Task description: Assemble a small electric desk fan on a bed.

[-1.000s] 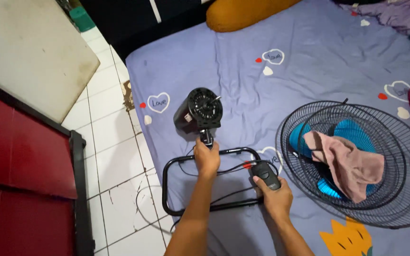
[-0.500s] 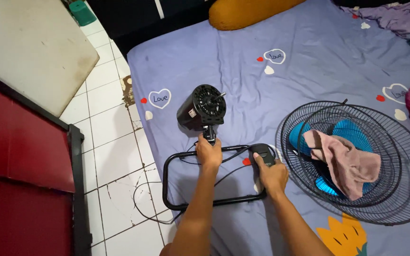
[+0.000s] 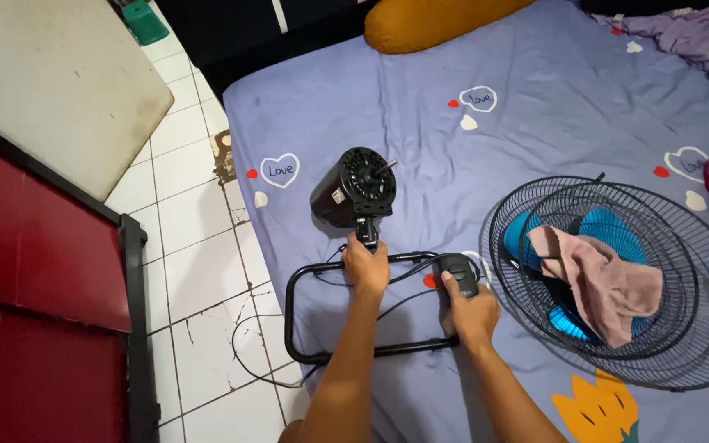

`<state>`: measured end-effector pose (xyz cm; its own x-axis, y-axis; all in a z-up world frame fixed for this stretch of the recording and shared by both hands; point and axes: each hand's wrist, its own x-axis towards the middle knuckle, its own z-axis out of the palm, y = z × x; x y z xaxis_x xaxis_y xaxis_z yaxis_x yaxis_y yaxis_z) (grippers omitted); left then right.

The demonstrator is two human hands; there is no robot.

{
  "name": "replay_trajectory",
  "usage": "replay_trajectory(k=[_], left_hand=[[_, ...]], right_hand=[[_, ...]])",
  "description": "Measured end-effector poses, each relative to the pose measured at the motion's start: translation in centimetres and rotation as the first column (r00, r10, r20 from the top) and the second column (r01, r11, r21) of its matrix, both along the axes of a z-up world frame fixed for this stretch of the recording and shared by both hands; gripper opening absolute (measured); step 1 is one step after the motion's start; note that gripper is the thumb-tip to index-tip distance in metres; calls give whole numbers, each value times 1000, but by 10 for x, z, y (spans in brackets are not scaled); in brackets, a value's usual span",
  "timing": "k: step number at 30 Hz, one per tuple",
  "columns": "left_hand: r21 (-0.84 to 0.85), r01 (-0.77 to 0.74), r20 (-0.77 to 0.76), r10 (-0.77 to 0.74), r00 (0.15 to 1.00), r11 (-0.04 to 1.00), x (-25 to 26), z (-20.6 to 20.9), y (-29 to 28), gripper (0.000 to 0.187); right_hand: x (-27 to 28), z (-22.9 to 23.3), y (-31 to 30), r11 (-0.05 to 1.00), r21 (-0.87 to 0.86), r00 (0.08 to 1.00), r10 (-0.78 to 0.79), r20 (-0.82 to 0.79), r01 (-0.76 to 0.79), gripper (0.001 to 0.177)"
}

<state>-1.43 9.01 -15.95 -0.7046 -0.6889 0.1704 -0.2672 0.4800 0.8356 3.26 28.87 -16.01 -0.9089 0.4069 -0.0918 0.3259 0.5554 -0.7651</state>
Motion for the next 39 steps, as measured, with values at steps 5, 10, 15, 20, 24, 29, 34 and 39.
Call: replay_trajectory(k=[5, 10, 15, 20, 24, 29, 34, 39], left_hand=[[32, 2, 28, -3, 1000, 999, -3, 0, -1, 44], [6, 16, -23, -16, 1000, 1000, -2, -3, -2, 39], [17, 2, 8, -2, 1000, 1000, -2, -3, 0, 43], [30, -12, 54, 10, 998, 999, 1, 10, -1, 47], [2, -8, 32, 8, 999, 1000, 1, 2, -1, 45], [-16, -9, 2, 9, 1000, 1000, 2, -3, -5, 49], [50, 15, 74, -19, 997, 999, 5, 19, 0, 43], [18, 5, 45, -6, 999, 1000, 4, 12, -1, 47]], right_hand=[[-16, -10, 2, 1000, 18, 999, 6, -45, -5, 79], [-24, 0, -2, 994, -112, 999, 7, 32, -3, 80], [-27, -25, 20, 999, -14, 996, 40, 74, -39, 71], [-37, -39, 63, 769, -639, 926, 255, 277, -20, 45], [-27, -31, 70, 469, -881, 908, 396, 140, -69, 33], [3, -7, 71, 316, -940, 945, 327, -17, -126, 48], [19, 13, 73, 157, -970, 936, 328, -126, -185, 63], [18, 19, 75, 351, -926, 960, 277, -36, -136, 60]])
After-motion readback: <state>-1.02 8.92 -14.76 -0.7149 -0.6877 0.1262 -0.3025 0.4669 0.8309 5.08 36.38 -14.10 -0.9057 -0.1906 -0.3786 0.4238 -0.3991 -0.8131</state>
